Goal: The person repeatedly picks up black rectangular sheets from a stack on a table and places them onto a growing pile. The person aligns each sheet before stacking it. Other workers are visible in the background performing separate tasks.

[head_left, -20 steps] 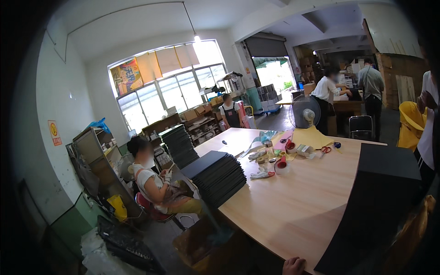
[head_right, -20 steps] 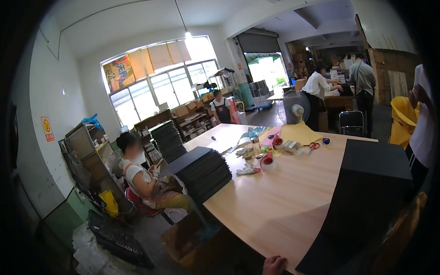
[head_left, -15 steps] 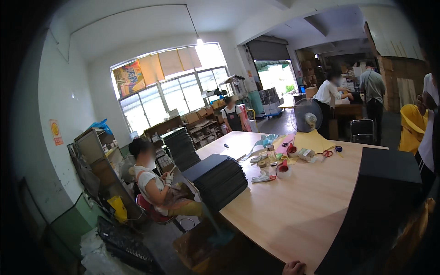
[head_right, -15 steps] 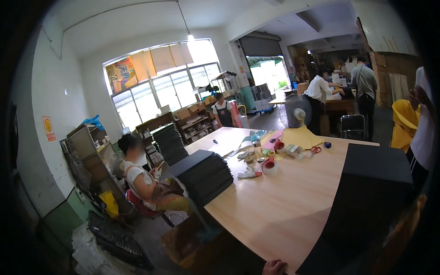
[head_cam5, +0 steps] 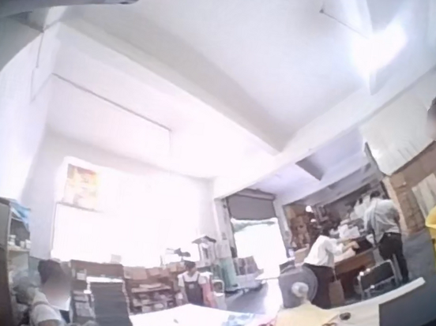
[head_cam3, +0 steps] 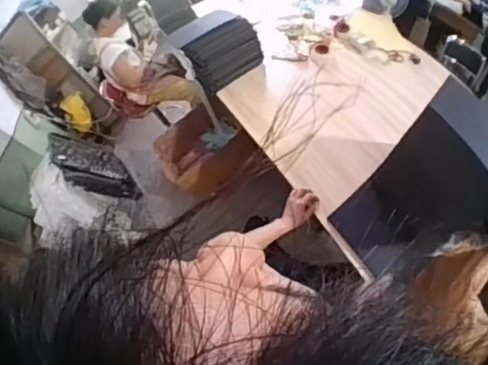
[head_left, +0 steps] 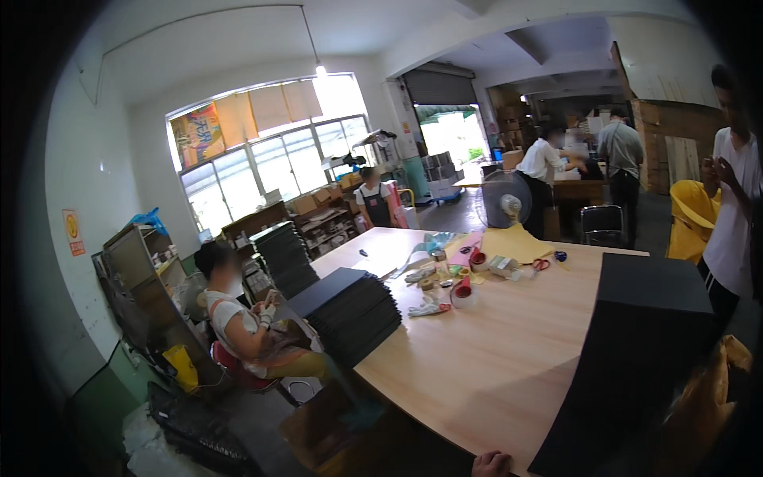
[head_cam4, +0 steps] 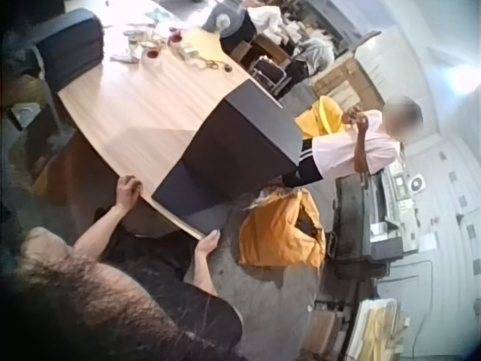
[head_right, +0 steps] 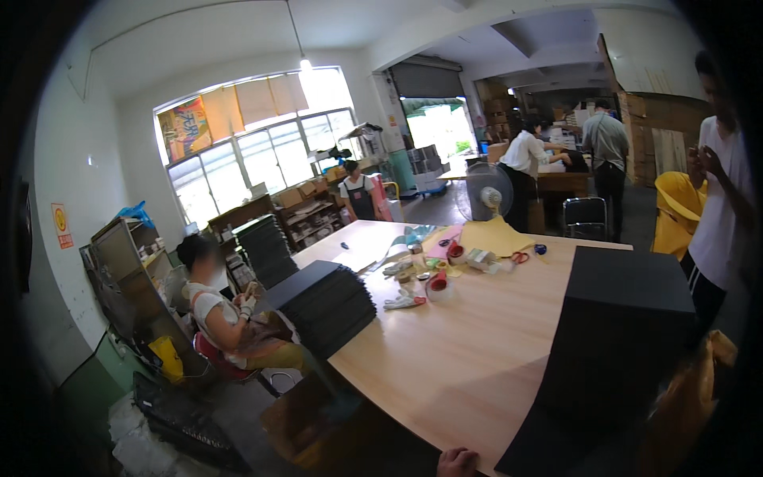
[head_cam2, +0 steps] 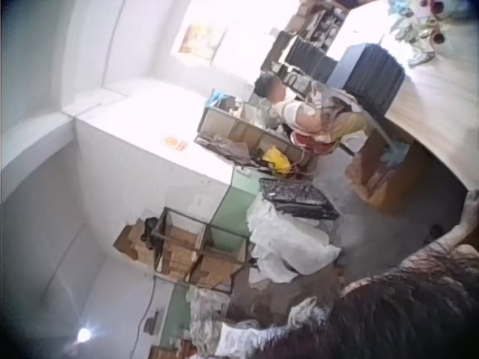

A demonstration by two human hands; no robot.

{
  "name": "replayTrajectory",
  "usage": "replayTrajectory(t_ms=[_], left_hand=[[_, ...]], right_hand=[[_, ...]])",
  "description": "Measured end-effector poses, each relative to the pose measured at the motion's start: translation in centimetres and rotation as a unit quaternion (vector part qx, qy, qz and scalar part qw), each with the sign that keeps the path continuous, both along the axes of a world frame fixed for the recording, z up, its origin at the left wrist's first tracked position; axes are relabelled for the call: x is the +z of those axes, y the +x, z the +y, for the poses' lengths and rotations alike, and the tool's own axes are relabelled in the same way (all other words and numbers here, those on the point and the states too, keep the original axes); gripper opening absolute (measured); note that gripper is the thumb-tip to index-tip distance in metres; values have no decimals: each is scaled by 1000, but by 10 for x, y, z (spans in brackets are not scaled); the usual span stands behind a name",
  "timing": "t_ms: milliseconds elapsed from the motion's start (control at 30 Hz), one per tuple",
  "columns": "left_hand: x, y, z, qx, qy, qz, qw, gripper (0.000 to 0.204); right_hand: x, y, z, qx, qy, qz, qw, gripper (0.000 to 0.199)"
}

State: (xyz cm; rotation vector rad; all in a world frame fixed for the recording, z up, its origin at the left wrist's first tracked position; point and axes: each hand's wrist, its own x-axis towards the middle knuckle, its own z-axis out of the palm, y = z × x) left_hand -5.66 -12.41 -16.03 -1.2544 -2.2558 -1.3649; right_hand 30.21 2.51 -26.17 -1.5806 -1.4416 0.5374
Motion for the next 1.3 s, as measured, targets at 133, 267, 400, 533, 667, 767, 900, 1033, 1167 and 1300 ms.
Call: replayTrajectory(t_ms=[133,267,400,533,667,767,900,1033,1167,1300], left_hand=[[-7,-3,2,7,-14,24,1000,18],[-5,-3,5,14,-1,-13,1000,16],[-17,-1,3,7,-2,14,1000,16],[-15,-3,4,6,7,-6,1000,15],[-7,1,3,9,22,-8,1000,14],[6,2,2,1,26,5,1000,13],[20,8,0,6,42,-5,999,13],[16,9,0,6,47,-3,999,13],[11,6,0,-2,41,-3,999,12],[-3,2,4,12,20,4,1000,15]], right_hand=[[6,2,-2,9,-10,-34,999,55],[7,-1,-2,15,-2,-10,1000,56],[5,3,-3,12,9,-20,1000,56],[4,-1,0,24,40,-15,999,52],[10,-1,-2,26,31,-9,999,51],[15,4,-5,26,26,-8,999,52],[11,5,0,23,25,-22,999,54],[10,4,-3,10,6,0,1000,55],[14,5,-5,15,-2,-6,1000,58],[5,6,1,31,6,5,999,62]])
